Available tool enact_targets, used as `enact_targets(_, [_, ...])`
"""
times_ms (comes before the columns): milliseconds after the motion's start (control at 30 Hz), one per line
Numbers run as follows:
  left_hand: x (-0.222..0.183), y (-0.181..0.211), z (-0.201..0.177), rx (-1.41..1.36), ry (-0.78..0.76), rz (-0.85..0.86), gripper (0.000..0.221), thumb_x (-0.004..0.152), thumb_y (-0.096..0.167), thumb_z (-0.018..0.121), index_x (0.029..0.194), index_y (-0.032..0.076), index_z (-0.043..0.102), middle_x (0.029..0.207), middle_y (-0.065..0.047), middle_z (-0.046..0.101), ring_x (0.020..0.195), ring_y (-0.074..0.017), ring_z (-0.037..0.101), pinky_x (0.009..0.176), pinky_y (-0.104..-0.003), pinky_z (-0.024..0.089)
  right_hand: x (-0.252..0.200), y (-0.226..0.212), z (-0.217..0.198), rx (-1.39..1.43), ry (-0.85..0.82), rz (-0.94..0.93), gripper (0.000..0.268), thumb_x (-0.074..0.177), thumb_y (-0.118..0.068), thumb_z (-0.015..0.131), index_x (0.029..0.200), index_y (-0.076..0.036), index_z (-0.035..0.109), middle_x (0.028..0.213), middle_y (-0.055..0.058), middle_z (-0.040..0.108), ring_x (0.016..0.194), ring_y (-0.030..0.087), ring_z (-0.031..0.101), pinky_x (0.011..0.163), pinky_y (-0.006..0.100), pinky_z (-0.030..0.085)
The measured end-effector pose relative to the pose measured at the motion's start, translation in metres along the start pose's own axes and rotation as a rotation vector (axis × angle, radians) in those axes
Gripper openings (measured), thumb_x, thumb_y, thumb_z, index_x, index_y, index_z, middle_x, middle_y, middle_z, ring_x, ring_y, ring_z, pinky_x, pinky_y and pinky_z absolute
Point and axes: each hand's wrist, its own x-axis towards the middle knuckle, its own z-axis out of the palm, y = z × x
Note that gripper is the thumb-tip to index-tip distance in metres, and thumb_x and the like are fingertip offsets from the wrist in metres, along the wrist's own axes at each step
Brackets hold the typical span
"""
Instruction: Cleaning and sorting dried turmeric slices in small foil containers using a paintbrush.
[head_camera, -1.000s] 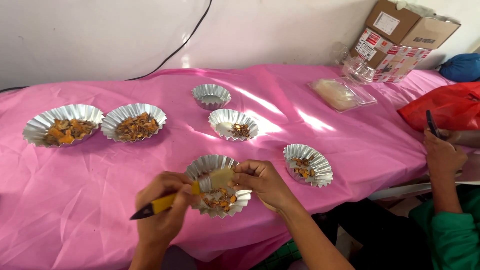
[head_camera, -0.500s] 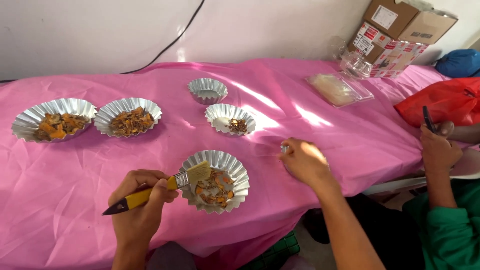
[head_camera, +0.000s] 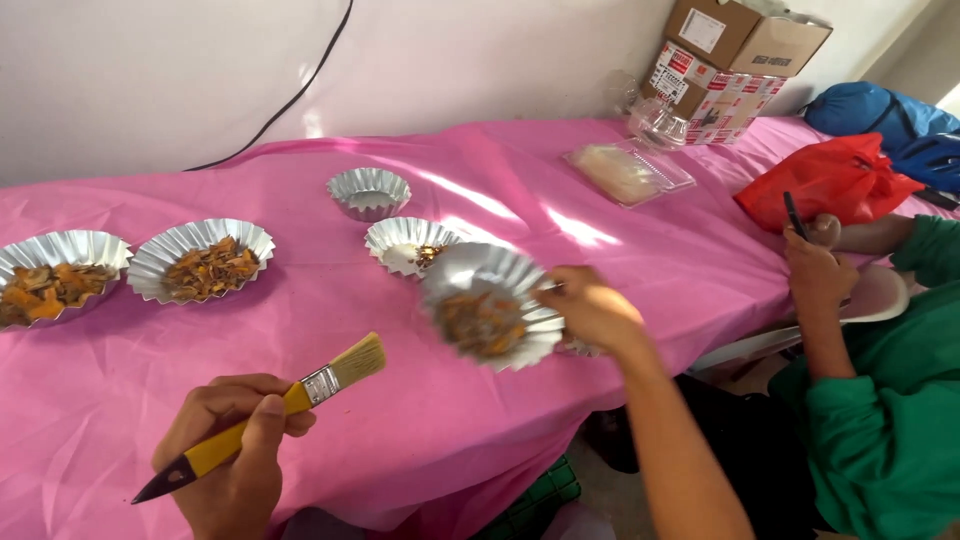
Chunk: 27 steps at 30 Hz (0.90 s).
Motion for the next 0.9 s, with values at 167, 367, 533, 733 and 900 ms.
enact_targets(167, [-0.003,0.004,0.013,0.004,-0.036,0.055,0.014,0.091,-0.002,0.061,0.08,-0.001,0.054,0.083,-0.02,0.067,0.067,-0.0266,0.07,0.052,-0.033,0.065,0.028,0.064,-0.049,0.073,0.144,0.191,0.016,0.101,-0.016,0.064,0.093,-0.004,0.057,0.081,0.008,0.056,0.067,0.021,0.059,0.064,0.037,0.058])
enact_targets(367, [-0.007,0.011,0.019,0.019,-0.046,0.065,0.014,0.09,-0.002,0.061,0.079,0.0,0.055,0.081,-0.02,0.067,0.074,-0.0265,0.071,0.053,-0.033,0.065,0.035,0.088,-0.05,0.191,0.136,0.21,0.038,0.098,-0.013,0.068,0.075,-0.011,0.038,0.067,0.006,0.044,0.059,0.021,0.053,0.057,0.036,0.052])
enact_targets(533, [-0.007,0.013,0.005,0.014,-0.024,0.084,0.013,0.092,0.0,0.061,0.081,-0.001,0.054,0.085,-0.022,0.067,0.067,-0.0269,0.07,0.051,-0.033,0.064,0.011,0.042,-0.03,0.31,0.169,0.086,0.025,0.099,-0.017,0.069,0.081,-0.004,0.058,0.066,0.009,0.057,0.056,0.021,0.053,0.053,0.036,0.044])
enact_targets(733, [-0.01,0.006,-0.014,0.064,0.092,0.047,0.016,0.095,-0.01,0.067,0.08,-0.005,0.064,0.091,-0.018,0.068,0.077,-0.0226,0.064,0.068,-0.03,0.053,0.025,0.014,0.066,0.207,-0.036,0.066,0.04,0.091,-0.041,0.064,0.124,-0.02,0.071,0.098,-0.001,0.075,0.084,0.011,0.068,0.074,0.028,0.055])
enact_targets(900, [-0.009,-0.032,-0.058,0.393,-0.363,-0.141,0.041,0.116,0.017,0.046,0.111,-0.011,0.076,0.103,-0.022,0.077,0.104,-0.0286,0.068,0.098,-0.037,0.047,0.001,-0.022,0.109,-0.075,-0.29,-0.255,0.025,0.101,-0.025,0.062,0.09,-0.002,0.067,0.082,0.012,0.073,0.06,0.02,0.07,0.054,0.032,0.054])
